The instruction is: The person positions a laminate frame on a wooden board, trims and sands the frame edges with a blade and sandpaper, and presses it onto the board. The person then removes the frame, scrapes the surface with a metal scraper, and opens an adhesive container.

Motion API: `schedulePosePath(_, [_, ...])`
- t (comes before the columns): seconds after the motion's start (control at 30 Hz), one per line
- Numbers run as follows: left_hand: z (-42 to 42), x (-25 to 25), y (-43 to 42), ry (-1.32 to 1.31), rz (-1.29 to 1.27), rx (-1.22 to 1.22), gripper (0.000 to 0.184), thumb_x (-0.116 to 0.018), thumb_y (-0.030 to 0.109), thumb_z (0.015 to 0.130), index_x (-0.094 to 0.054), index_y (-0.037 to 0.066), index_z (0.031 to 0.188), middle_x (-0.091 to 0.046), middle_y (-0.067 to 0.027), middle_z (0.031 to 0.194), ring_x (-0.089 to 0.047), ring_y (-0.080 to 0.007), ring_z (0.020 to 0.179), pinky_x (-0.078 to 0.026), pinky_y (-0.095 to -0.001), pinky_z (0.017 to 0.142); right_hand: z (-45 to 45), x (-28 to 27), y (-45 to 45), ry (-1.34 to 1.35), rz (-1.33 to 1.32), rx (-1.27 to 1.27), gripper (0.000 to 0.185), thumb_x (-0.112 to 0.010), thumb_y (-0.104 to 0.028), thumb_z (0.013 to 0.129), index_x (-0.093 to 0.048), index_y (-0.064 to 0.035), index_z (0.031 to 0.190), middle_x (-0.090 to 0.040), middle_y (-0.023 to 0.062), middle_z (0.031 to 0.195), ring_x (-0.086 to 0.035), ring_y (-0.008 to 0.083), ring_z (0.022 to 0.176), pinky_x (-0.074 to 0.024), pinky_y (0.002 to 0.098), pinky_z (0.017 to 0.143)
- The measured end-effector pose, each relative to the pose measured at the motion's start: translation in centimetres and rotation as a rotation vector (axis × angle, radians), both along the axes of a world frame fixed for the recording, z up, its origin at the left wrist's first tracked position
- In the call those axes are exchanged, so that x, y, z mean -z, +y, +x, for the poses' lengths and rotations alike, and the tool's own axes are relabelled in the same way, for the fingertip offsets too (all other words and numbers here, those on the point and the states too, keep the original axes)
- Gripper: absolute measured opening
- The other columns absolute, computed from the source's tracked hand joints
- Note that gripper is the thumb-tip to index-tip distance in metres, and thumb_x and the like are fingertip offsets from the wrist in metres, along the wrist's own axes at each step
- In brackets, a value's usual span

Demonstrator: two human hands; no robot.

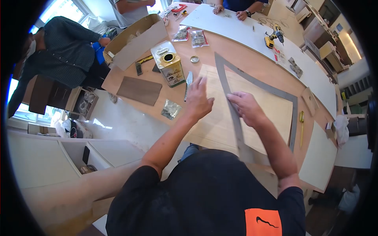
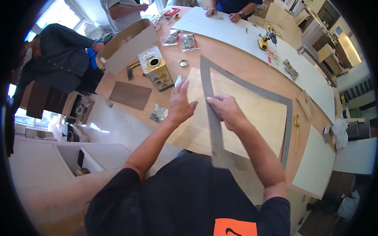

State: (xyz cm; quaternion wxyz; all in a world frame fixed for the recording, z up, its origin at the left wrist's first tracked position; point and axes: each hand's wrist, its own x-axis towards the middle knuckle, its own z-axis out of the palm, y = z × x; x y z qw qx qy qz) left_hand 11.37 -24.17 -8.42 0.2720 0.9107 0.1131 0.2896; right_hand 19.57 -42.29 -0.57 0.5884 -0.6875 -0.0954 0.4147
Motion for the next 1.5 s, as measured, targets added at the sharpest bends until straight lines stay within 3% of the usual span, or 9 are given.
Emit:
schedulePosePath(0.13, [2.6, -5.5, 0.1, -0.095, 0.220, 0.335, 0.066, -0.082, 0.016, 0.069, -0.054, 0.009, 0.129, -0.055, -0.0162, 0.133, -0.045, -0.0386, 0.131, -0.036, -0.0468, 0.109, -2.0, -7.5, -4.0, 0.023, -0.083, -0.119, 0.040, -0.065, -0.029, 0.094, -0.061, 0.0024, 0.118, -0.059, 0.0001, 0.085, -0.049, 0.0044, 0.059, -0.0426, 0.0214, 0.053])
schedulePosePath(0.3, [4.6, -10.7, -1.0, -0.286, 0.204, 0.791, 0.020, -0.079, 0.010, 0.072, -0.061, 0.009, 0.079, -0.067, -0.0025, 0.078, -0.066, -0.0249, 0.074, -0.052, -0.0366, 0.069, -3.8, -16.4, -10.2, 0.005, -0.188, -0.163, 0.043, -0.059, -0.025, 0.097, -0.057, 0.0032, 0.130, -0.066, 0.0092, 0.109, -0.066, 0.0127, 0.086, -0.0518, 0.0229, 0.071])
schedulePosePath(0.67, [5.0, -21.7, -3.6, -0.517, 0.060, 0.869, 0.013, -0.080, 0.000, 0.075, -0.069, 0.004, 0.082, -0.070, -0.0071, 0.079, -0.068, -0.0200, 0.071, -0.053, -0.0308, 0.062, -15.6, -32.9, -35.5, -1.548, 0.178, 0.795, 0.062, -0.049, -0.046, 0.095, -0.049, 0.0024, 0.134, -0.055, 0.0209, 0.136, -0.052, 0.0353, 0.125, -0.0460, 0.0522, 0.097])
schedulePosePath(0.83, [5.2, -23.7, -3.0, -0.626, -0.150, 0.602, 0.010, -0.080, 0.011, 0.081, -0.075, 0.007, 0.089, -0.068, -0.0044, 0.070, -0.059, -0.0109, 0.063, -0.048, -0.0281, 0.059, -20.7, -23.7, -42.2, -1.674, -1.523, 2.110, 0.047, -0.049, -0.031, 0.094, -0.055, 0.0026, 0.127, -0.057, 0.0209, 0.130, -0.055, 0.0271, 0.120, -0.0467, 0.0425, 0.096])
schedulePosePath(0.9, [4.8, -24.4, -2.5, -0.584, -0.214, 0.574, 0.010, -0.075, 0.006, 0.087, -0.075, 0.001, 0.096, -0.069, 0.0005, 0.080, -0.059, -0.0036, 0.074, -0.047, -0.0203, 0.066, -19.1, -17.4, -41.4, -1.596, 0.341, 2.128, 0.039, -0.053, -0.025, 0.091, -0.065, 0.0042, 0.113, -0.065, 0.0248, 0.116, -0.066, 0.0281, 0.105, -0.0537, 0.0396, 0.085])
schedulePosePath(0.97, [4.6, -24.8, -1.8, -0.557, -0.273, 0.523, 0.010, -0.075, 0.007, 0.088, -0.075, 0.002, 0.096, -0.069, 0.0016, 0.081, -0.058, -0.0028, 0.074, -0.046, -0.0194, 0.066, -16.9, -11.4, -40.8, -1.340, -0.245, 2.278, 0.034, -0.050, -0.025, 0.090, -0.070, 0.0002, 0.098, -0.070, 0.0179, 0.101, -0.068, 0.0279, 0.088, -0.0514, 0.0353, 0.076])
schedulePosePath(1.1, [3.5, -25.0, -1.3, -0.539, -0.327, 0.488, 0.010, -0.073, 0.010, 0.090, -0.075, 0.002, 0.095, -0.069, 0.0024, 0.081, -0.057, -0.0023, 0.074, -0.045, -0.0183, 0.066, -12.0, 7.0, -45.2, -0.529, 0.093, 1.893, 0.073, -0.049, -0.050, 0.098, -0.031, -0.0026, 0.151, -0.025, 0.0169, 0.160, -0.025, 0.0312, 0.146, -0.0207, 0.0501, 0.118])
schedulePosePath(1.27, [2.5, -24.5, -0.9, -0.443, -0.533, 0.528, 0.014, -0.073, 0.012, 0.090, -0.074, 0.000, 0.095, -0.070, -0.0006, 0.082, -0.060, -0.0041, 0.074, -0.046, -0.0190, 0.065, -6.5, 16.6, -43.1, -0.369, 0.534, 1.550, 0.090, -0.051, -0.066, 0.092, -0.023, -0.0059, 0.154, -0.028, 0.0127, 0.158, -0.020, 0.0290, 0.146, -0.0108, 0.0537, 0.119])
schedulePosePath(1.5, [0.8, -22.1, 0.5, -0.336, -0.768, 0.461, 0.019, -0.069, 0.020, 0.094, -0.071, 0.000, 0.095, -0.069, -0.0015, 0.079, -0.058, -0.0051, 0.064, -0.047, -0.0201, 0.059, 0.9, 16.5, -52.0, -0.482, 0.682, 1.359, 0.063, -0.065, -0.055, 0.090, -0.055, -0.0077, 0.130, -0.060, 0.0079, 0.125, -0.057, 0.0267, 0.112, -0.0443, 0.0407, 0.094])
